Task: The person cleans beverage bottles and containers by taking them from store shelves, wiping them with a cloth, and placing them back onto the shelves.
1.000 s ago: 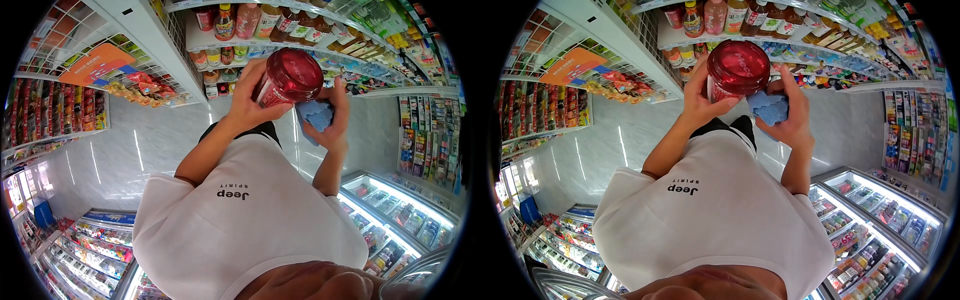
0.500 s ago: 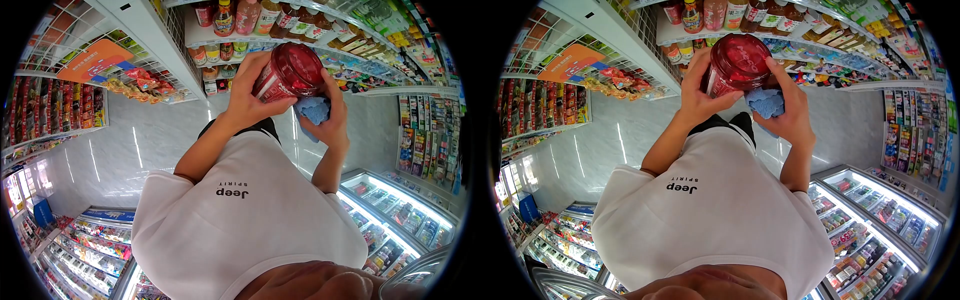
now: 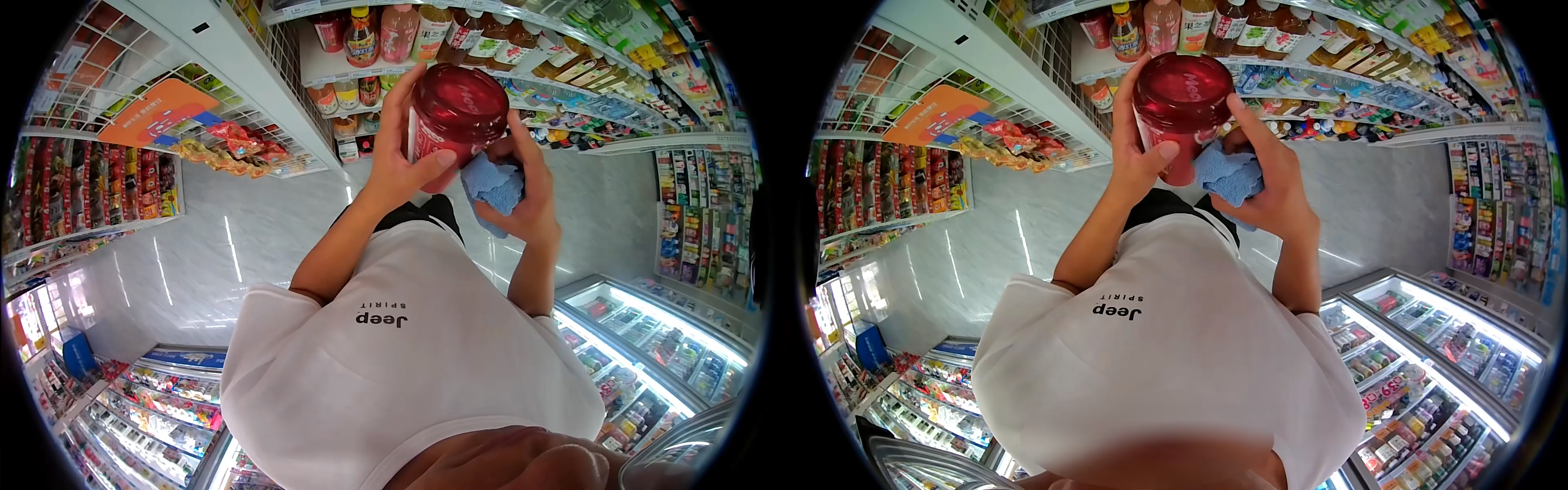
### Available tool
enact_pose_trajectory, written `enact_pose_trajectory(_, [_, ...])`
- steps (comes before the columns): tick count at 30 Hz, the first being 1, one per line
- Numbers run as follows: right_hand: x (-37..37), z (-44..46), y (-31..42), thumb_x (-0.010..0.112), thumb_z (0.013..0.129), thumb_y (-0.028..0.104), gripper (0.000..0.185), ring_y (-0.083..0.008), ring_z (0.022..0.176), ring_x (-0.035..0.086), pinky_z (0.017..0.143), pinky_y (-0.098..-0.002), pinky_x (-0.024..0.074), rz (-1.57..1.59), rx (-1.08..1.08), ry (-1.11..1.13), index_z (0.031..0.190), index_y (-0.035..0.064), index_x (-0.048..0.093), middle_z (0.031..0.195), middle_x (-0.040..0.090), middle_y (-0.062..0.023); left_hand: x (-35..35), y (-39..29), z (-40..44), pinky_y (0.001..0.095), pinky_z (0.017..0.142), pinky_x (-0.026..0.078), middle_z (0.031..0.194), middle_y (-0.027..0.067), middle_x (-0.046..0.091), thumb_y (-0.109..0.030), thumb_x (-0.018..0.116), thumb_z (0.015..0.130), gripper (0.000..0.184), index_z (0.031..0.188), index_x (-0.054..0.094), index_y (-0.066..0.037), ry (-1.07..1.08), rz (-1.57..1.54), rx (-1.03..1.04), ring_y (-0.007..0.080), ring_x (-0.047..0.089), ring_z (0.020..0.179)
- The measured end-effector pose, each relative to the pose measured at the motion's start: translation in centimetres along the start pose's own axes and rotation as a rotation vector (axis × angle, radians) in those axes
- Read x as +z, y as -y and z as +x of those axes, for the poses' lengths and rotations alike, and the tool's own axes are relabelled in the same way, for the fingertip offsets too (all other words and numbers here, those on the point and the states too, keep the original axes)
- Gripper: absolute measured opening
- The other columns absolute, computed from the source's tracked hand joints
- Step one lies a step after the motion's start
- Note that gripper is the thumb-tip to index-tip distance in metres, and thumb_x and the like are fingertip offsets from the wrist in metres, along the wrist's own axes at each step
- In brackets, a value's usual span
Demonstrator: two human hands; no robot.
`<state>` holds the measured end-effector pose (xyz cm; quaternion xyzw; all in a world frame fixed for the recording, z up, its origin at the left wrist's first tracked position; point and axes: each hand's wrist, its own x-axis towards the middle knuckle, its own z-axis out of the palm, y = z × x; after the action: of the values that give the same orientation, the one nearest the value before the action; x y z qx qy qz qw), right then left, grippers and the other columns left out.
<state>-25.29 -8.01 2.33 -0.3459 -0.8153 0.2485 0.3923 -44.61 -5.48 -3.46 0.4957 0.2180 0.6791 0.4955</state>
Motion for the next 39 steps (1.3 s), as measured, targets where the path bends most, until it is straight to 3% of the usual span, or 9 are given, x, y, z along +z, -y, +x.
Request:
enact_pose_trajectory(4, [0.7, 0.0, 0.0, 0.077, 0.055, 0.003, 0.101, -0.0203, 0.085, 0.058, 0.083, -0.0329, 0.0485, 0.034, -0.031, -0.005, 0.149, -0.0006, 0.039, 0.095, 0.059, -0.0096, -1.1, 0.8, -0.3, 0.0371, 0.109, 0.039, 0.144, 0.0143, 0.044, -0.04, 0.076, 0.081, 0.098, 0.154, 0.021, -0.005, -0.006, -0.194, -0.119, 0.0242, 0.048, 0.131])
enact_pose_trajectory(7, [1.0, -0.7, -0.9, 0.077, 0.063, 0.006, 0.089, -0.0204, 0.087, 0.059, 0.083, -0.0329, 0.0485, 0.042, -0.113, -0.074, 0.144, -0.0027, 0.043, 0.098, 0.06, -0.0106, -0.4, -0.9, 0.0, 0.0441, 0.095, 0.054, 0.134, 0.0214, 0.051, -0.044, 0.07, 0.084, 0.086, 0.147, 0.027, -0.005, 0.02, -0.44, -0.27, 0.0332, 0.062, 0.113])
enact_pose_trajectory(14, [2.5, 1.1, -0.3, 0.077, 0.071, 0.004, 0.055, -0.0242, 0.095, 0.056, 0.088, -0.0369, 0.0454, -0.109, -0.174, -0.691, 0.122, -0.001, 0.057, 0.104, 0.059, -0.0139, -0.6, -0.1, -0.2, 0.0499, 0.089, 0.057, 0.132, 0.0219, 0.055, -0.046, 0.058, 0.091, 0.072, 0.144, 0.031, -0.007, 0.096, -0.723, -0.42, 0.0368, 0.065, 0.109])
enact_pose_trajectory(18, [3.1, 2.3, -0.5, 0.075, 0.069, 0.004, 0.049, -0.0282, 0.099, 0.058, 0.09, -0.0387, 0.0451, -0.12, -0.194, -0.553, 0.115, -0.0005, 0.059, 0.113, 0.063, -0.0149, -0.2, 0.3, -0.7, 0.0478, 0.096, 0.054, 0.135, 0.0169, 0.054, -0.04, 0.055, 0.093, 0.065, 0.146, 0.031, -0.012, -0.079, -0.783, -0.482, 0.0312, 0.064, 0.112])
enact_pose_trajectory(22, [4.5, 0.9, -0.1, 0.074, 0.072, 0.002, 0.044, -0.0285, 0.097, 0.057, 0.091, -0.0378, 0.0432, -0.054, -0.181, -0.414, 0.113, -0.0019, 0.06, 0.111, 0.061, -0.0164, 0.2, -0.1, -0.5, 0.0435, 0.1, 0.049, 0.131, 0.02, 0.059, -0.054, 0.043, 0.095, 0.071, 0.138, 0.047, 0.001, -0.191, -0.622, -0.493, 0.0296, 0.062, 0.115])
enact_pose_trajectory(27, [6.2, -2.2, -1.2, 0.079, 0.055, 0.01, 0.061, -0.0306, 0.094, 0.058, 0.081, -0.0399, 0.0474, -0.003, -0.191, -0.318, 0.114, 0.0022, 0.066, 0.104, 0.06, -0.0153, -1.3, 0.0, 0.1, 0.0457, 0.093, 0.052, 0.128, 0.0226, 0.06, -0.058, 0.039, 0.095, 0.073, 0.137, 0.048, 0.001, -0.123, -0.746, -0.518, 0.0318, 0.064, 0.107])
enact_pose_trajectory(30, [5.4, -2.7, -1.9, 0.08, 0.06, 0.012, 0.056, -0.0301, 0.092, 0.059, 0.082, -0.0383, 0.0473, -0.027, -0.221, -0.257, 0.112, 0.0003, 0.065, 0.106, 0.06, -0.0155, -2.1, 0.5, 0.1, 0.0465, 0.091, 0.053, 0.127, 0.0234, 0.06, -0.058, 0.039, 0.095, 0.074, 0.138, 0.047, 0.002, -0.063, -0.783, -0.482, 0.0322, 0.064, 0.107])
enact_pose_trajectory(36, [4.8, 0.0, -2.3, 0.07, 0.087, 0.009, 0.03, -0.0154, 0.095, 0.057, 0.088, -0.0302, 0.0451, 0.351, 0.162, -0.889, 0.112, -0.0028, 0.06, 0.105, 0.061, -0.0078, -1.6, 1.0, 0.1, 0.0476, 0.093, 0.052, 0.129, 0.0247, 0.058, -0.058, 0.041, 0.094, 0.075, 0.14, 0.045, 0.002, 0.018, -0.838, -0.496, 0.0324, 0.062, 0.112])
enact_pose_trajectory(39, [4.8, 1.9, -1.5, 0.065, 0.091, 0.006, 0.026, -0.0115, 0.098, 0.055, 0.09, -0.0275, 0.0438, 0.455, 0.241, -0.823, 0.115, -0.0025, 0.058, 0.109, 0.061, -0.0059, -1.3, 0.9, -0.3, 0.0474, 0.099, 0.049, 0.132, 0.0229, 0.058, -0.054, 0.041, 0.095, 0.071, 0.14, 0.045, 0.001, 0.04, -0.837, -0.534, 0.032, 0.061, 0.117])
